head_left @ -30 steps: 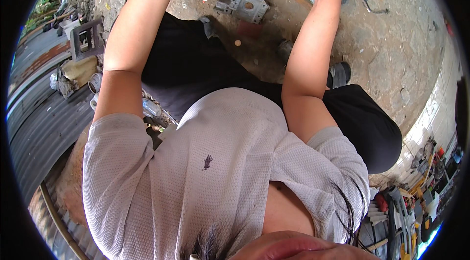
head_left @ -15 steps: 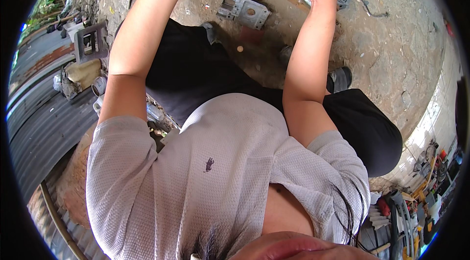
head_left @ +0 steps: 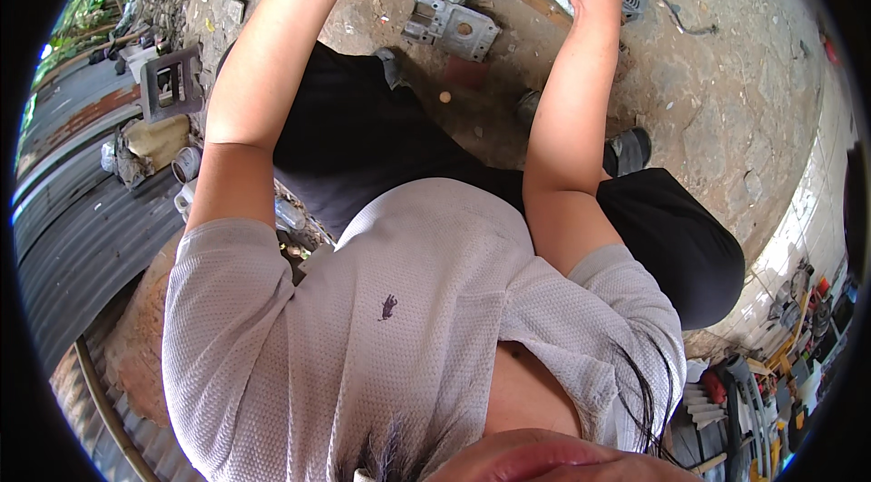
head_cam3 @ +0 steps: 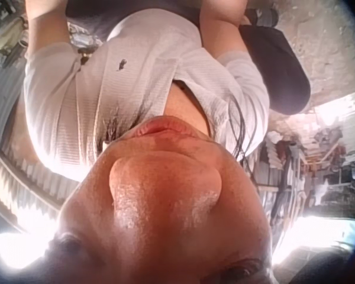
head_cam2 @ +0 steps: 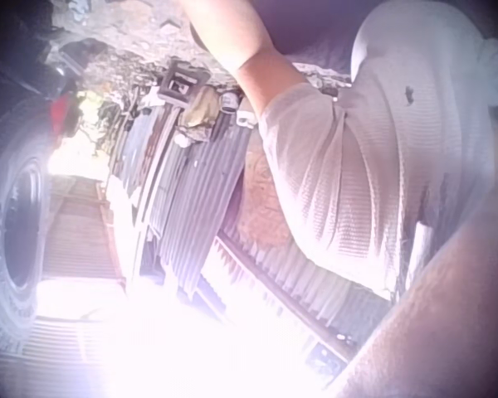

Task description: The person sits on the floor and uses a metal rod to manipulate a cylindrical metal part, then uses a sandpaper sheet to smooth the surface of the part. The person handles the part and tools with both hands throughout the process.

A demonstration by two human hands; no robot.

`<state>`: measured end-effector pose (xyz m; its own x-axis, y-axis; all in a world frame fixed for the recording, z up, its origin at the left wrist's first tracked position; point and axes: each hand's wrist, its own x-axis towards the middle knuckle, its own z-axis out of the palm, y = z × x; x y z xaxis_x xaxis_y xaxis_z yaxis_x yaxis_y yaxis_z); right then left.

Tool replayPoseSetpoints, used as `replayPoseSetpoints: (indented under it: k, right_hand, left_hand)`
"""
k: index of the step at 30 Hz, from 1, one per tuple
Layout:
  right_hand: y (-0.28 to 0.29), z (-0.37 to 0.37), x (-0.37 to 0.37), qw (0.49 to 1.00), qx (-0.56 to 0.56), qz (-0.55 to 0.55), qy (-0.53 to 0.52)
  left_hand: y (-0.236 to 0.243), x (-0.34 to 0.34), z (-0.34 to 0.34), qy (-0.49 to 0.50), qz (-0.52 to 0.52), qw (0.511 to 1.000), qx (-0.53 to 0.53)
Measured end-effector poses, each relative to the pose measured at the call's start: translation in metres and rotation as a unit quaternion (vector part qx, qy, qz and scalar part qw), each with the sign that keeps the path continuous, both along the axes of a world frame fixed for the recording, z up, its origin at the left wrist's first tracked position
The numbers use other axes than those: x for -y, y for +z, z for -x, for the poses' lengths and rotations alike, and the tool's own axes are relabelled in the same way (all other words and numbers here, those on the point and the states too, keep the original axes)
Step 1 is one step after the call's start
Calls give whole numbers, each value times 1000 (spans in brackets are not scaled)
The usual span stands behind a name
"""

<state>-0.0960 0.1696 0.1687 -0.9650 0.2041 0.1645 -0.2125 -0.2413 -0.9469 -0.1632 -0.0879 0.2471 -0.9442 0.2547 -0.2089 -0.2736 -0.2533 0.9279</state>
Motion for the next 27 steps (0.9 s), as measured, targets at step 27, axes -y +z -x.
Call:
replayPoseSetpoints:
  k: [27]
  right_hand:
    - [5, -6, -8, 999, 6, -32, -30]
  left_hand:
    - [-1, 5, -2, 4, 21, 999, 32]
